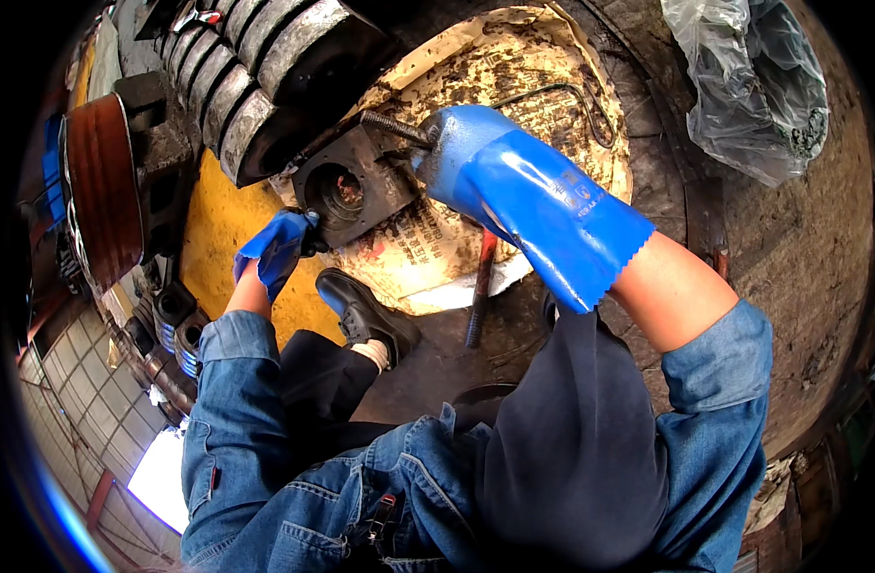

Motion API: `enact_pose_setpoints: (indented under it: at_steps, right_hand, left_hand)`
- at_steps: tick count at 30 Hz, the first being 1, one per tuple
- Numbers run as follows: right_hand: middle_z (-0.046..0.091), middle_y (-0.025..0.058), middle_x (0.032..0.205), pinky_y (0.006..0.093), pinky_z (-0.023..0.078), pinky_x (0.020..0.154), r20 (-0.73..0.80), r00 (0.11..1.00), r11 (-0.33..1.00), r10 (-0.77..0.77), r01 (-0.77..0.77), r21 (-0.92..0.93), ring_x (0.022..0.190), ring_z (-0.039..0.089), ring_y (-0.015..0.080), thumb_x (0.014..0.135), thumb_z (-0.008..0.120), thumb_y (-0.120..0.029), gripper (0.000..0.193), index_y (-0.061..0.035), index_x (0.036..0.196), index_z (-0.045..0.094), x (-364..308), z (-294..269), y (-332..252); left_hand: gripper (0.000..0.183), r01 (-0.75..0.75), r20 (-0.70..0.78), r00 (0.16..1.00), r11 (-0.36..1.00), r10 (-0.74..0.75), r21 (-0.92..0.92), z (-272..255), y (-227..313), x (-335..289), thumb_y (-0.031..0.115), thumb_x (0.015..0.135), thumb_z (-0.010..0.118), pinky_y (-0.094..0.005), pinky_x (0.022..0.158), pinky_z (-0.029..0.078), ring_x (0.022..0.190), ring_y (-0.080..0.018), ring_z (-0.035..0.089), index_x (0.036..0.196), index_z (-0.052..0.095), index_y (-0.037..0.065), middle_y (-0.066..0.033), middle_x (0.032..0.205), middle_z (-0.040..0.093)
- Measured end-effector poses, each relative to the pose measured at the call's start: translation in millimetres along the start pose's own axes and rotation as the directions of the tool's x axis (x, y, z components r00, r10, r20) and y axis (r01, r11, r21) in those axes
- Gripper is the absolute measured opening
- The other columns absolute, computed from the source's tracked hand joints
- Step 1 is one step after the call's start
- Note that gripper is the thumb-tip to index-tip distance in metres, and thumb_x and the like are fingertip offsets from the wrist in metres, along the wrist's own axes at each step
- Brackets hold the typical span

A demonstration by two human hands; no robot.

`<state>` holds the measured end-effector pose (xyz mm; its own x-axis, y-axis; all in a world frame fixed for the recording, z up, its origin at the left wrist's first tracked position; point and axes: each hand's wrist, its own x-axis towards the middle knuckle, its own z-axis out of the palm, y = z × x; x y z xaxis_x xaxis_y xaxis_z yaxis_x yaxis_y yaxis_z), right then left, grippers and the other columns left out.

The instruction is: The person sits on the floor and uses a metal file and a hammer to clean a metal casting, knocking off excess material and filing the edges.

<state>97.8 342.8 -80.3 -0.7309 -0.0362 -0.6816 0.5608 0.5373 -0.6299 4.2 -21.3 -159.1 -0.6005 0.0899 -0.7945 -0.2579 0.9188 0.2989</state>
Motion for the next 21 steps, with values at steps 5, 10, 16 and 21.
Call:
enact_pose_setpoints:
  at_steps: [5, 10, 16, 21]
  right_hand:
    - [0.067, 0.0178, 0.076, 0.0427, 0.052, 0.067, -0.013, 0.997, 0.987, -0.072, 0.069, -0.147, 0.07, 0.066, 0.0334, 0.089, 0.065, -0.03, 0.024, -0.0072, 0.094, 0.07, 6.0, 11.2, -5.2]
    - [0.068, 0.0163, 0.084, 0.0466, 0.053, 0.071, 0.012, 0.994, 0.967, -0.11, 0.109, -0.231, 0.081, 0.067, 0.0351, 0.09, 0.061, -0.022, 0.016, -0.0138, 0.101, 0.069, 4.2, 30.3, 2.1]
    - [0.067, 0.0173, 0.101, 0.0467, 0.057, 0.075, -0.037, 0.945, 0.874, -0.326, 0.287, -0.393, 0.089, 0.069, 0.0378, 0.079, 0.067, -0.015, 0.038, -0.0121, 0.117, 0.061, -7.7, 38.8, 24.6]
    - [0.065, 0.0158, 0.101, 0.0456, 0.057, 0.074, -0.024, 0.914, 0.819, -0.404, 0.35, -0.454, 0.088, 0.069, 0.0362, 0.079, 0.068, -0.014, 0.044, -0.0129, 0.122, 0.057, -1.9, 35.5, 37.9]
  left_hand:
    - [0.035, 0.071, 0.019, 0.997, 0.988, -0.069, -0.14, -0.4, 7.6, -6.8, 0.028, 0.095, 0.057, -0.0329, 0.059, 0.038, 0.062, -0.0164, 0.046, 0.087, 0.066, -0.004, -0.0052, 0.07, 0.057]
    - [0.034, 0.012, 0.012, 1.0, 0.991, -0.01, -0.133, 2.4, 8.7, -8.7, 0.027, 0.095, 0.056, -0.0331, 0.058, 0.037, 0.061, -0.0164, 0.045, 0.086, 0.066, -0.004, -0.0056, 0.07, 0.057]
    - [0.033, -0.055, 0.019, 0.998, 0.992, 0.053, 0.109, -4.1, -20.4, 9.4, 0.027, 0.095, 0.056, -0.0337, 0.06, 0.041, 0.065, -0.0165, 0.049, 0.088, 0.067, -0.004, -0.008, 0.073, 0.06]
    - [0.035, -0.023, 0.014, 1.0, 0.978, 0.02, 0.207, -6.3, -6.8, 2.7, 0.029, 0.097, 0.056, -0.0347, 0.066, 0.046, 0.071, -0.0165, 0.054, 0.094, 0.067, -0.004, -0.0084, 0.077, 0.063]
